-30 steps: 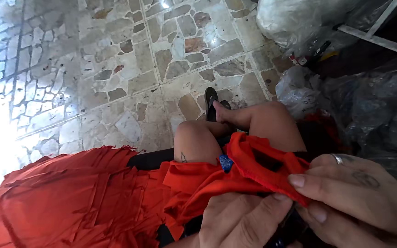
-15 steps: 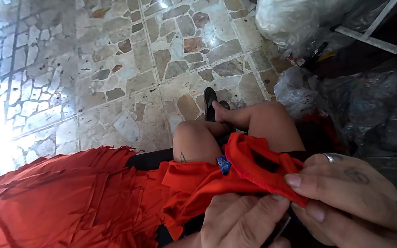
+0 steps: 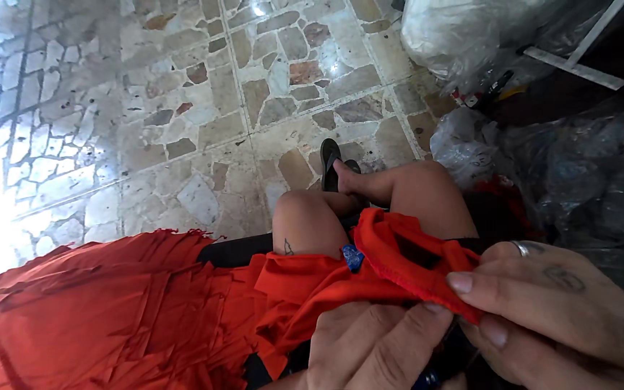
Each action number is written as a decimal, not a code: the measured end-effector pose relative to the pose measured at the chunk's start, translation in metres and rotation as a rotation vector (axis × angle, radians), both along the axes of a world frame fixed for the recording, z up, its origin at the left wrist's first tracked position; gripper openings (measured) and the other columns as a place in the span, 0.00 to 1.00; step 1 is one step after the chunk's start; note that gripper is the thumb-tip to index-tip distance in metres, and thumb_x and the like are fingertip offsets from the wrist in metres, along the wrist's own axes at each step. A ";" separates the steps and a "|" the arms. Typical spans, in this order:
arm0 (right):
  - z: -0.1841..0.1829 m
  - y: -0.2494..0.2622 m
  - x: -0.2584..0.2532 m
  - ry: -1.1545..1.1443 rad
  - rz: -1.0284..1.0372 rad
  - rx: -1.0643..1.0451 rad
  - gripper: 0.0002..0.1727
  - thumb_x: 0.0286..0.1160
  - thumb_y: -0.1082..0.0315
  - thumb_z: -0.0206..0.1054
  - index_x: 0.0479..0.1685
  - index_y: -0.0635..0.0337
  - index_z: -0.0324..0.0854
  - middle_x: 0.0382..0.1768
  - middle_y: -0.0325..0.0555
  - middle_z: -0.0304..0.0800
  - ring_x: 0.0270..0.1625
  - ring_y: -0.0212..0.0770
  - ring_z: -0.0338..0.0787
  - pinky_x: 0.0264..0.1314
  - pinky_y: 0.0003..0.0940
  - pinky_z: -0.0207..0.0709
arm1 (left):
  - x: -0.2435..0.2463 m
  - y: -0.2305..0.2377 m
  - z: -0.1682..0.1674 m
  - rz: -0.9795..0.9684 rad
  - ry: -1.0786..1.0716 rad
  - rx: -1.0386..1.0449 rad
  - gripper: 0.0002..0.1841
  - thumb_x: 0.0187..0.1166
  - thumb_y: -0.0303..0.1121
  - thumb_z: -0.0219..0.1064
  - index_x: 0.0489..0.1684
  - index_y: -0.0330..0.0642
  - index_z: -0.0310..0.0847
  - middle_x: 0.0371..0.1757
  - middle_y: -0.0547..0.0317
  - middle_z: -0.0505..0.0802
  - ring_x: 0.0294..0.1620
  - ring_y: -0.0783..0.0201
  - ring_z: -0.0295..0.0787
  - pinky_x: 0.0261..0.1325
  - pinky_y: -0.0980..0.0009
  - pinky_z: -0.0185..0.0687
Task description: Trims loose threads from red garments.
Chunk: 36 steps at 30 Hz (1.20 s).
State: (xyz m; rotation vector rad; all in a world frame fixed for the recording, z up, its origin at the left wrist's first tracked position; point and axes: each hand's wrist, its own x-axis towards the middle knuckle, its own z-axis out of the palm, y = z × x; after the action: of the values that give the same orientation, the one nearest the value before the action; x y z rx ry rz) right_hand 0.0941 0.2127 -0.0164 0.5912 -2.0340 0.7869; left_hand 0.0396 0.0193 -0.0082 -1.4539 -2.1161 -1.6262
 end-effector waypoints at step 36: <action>0.011 0.000 0.001 -0.101 0.020 0.174 0.03 0.82 0.75 0.61 0.39 0.59 0.75 0.37 0.48 0.85 0.27 0.36 0.74 0.33 0.27 0.69 | 0.000 -0.014 0.017 -0.123 -0.711 0.223 0.15 0.90 0.43 0.58 0.63 0.47 0.82 0.36 0.66 0.93 0.27 0.81 0.86 0.29 0.86 0.83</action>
State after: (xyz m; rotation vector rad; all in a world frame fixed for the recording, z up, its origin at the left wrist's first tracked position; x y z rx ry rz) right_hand 0.0951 0.2124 -0.0051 0.6821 -2.2082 0.6672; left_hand 0.0394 0.0053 0.0085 -1.0444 -2.0474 -2.6278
